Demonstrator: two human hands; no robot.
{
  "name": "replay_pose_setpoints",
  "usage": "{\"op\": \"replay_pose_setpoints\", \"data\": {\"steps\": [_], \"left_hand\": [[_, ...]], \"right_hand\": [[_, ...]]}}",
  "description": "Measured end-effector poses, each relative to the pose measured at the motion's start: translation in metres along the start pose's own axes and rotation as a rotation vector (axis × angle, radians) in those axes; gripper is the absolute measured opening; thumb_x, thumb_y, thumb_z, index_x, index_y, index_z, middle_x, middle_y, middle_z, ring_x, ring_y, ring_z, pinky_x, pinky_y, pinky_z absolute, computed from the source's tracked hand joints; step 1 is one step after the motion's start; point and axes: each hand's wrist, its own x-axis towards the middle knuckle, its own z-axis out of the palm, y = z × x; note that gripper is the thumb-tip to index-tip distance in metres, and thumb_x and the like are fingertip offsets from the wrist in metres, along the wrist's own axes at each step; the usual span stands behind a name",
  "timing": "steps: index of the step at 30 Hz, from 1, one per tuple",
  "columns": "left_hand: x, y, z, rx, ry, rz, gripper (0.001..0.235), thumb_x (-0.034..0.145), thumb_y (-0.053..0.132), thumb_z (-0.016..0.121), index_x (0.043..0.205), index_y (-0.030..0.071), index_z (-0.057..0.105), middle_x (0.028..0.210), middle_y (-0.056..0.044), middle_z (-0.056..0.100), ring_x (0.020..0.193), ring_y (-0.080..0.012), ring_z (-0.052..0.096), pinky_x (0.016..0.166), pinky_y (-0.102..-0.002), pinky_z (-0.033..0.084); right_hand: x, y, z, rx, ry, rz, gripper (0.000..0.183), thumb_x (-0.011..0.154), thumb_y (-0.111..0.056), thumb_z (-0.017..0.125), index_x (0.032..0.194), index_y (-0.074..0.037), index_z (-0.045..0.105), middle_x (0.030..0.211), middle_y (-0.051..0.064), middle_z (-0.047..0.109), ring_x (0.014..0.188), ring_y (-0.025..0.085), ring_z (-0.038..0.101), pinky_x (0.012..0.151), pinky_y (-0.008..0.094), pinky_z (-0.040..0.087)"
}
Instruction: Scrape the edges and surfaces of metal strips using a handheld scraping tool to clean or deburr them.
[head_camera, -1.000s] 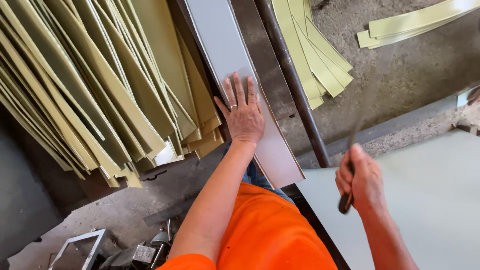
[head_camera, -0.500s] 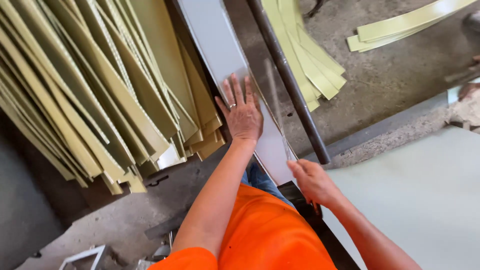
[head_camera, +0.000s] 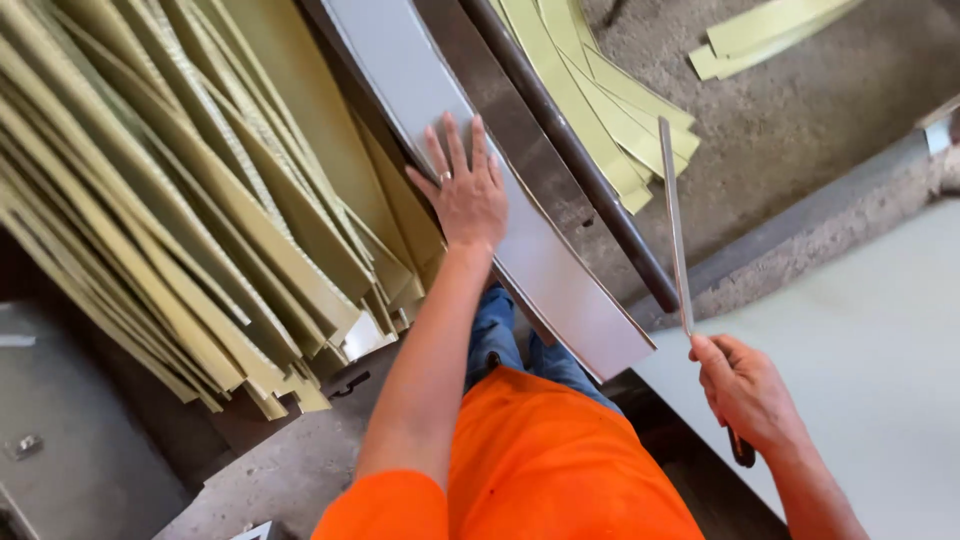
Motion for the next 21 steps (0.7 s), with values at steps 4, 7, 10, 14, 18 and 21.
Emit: {"op": "replay_pose_setpoints", "data": {"steps": [4,7,10,14,18,21], "left_hand": [[-0.066,0.029,0.005,0.012,-0.065,-0.013,0.060,0.107,0.041,0.042,0.164,0.028,0.027,0.172,-0.006,0.011,0.158,-0.0344,0.007,0.121,-0.073,0.008],[-0.084,0.035,0.018,-0.003,-0.007,-0.023,0.061,0.108,0.039,0.041,0.164,0.019,0.027,0.173,-0.007,0.012,0.160,-0.0327,0.009,0.123,-0.071,0.008],[-0.085,0.033,0.018,-0.002,0.038,-0.048,0.061,0.111,0.036,0.040,0.165,0.010,0.028,0.175,-0.007,0.012,0.162,-0.0310,0.009,0.126,-0.069,0.008],[-0.084,0.035,0.017,0.007,0.016,-0.043,0.061,0.109,0.035,0.038,0.163,0.007,0.031,0.173,-0.007,0.013,0.161,-0.0311,0.009,0.124,-0.069,0.008],[-0.082,0.035,0.012,0.038,0.006,-0.040,0.060,0.110,0.035,0.037,0.163,0.007,0.032,0.173,-0.007,0.013,0.161,-0.0309,0.009,0.124,-0.069,0.009],[-0.084,0.034,0.009,0.025,-0.008,-0.031,0.061,0.109,0.034,0.038,0.163,0.006,0.032,0.173,-0.008,0.014,0.160,-0.0319,0.009,0.124,-0.069,0.009]], "right_hand": [[-0.008,-0.012,-0.018,0.043,0.013,-0.009,0.038,0.103,-0.035,0.051,0.092,-0.001,0.061,0.052,0.002,0.043,0.038,0.013,0.036,0.037,0.032,0.029],[-0.008,-0.025,-0.024,0.112,0.024,-0.079,0.037,0.105,-0.033,0.049,0.092,0.000,0.060,0.053,0.001,0.042,0.039,0.012,0.036,0.038,0.031,0.029],[0.004,-0.030,-0.007,0.271,-0.004,-0.079,0.037,0.109,-0.033,0.047,0.092,-0.002,0.057,0.053,-0.001,0.038,0.041,0.010,0.034,0.037,0.030,0.029],[0.006,-0.050,-0.002,-0.122,-0.263,0.165,0.037,0.106,-0.034,0.050,0.089,-0.005,0.063,0.053,-0.001,0.042,0.043,0.011,0.038,0.040,0.031,0.033],[0.018,-0.049,-0.031,0.066,-0.146,0.086,0.043,0.107,-0.039,0.051,0.083,-0.005,0.058,0.053,-0.001,0.037,0.042,0.012,0.035,0.038,0.031,0.030],[0.050,0.026,-0.005,0.116,-0.074,-0.073,0.035,0.103,-0.031,0.051,0.078,-0.006,0.052,0.050,0.000,0.042,0.037,0.013,0.042,0.033,0.032,0.035]]}}
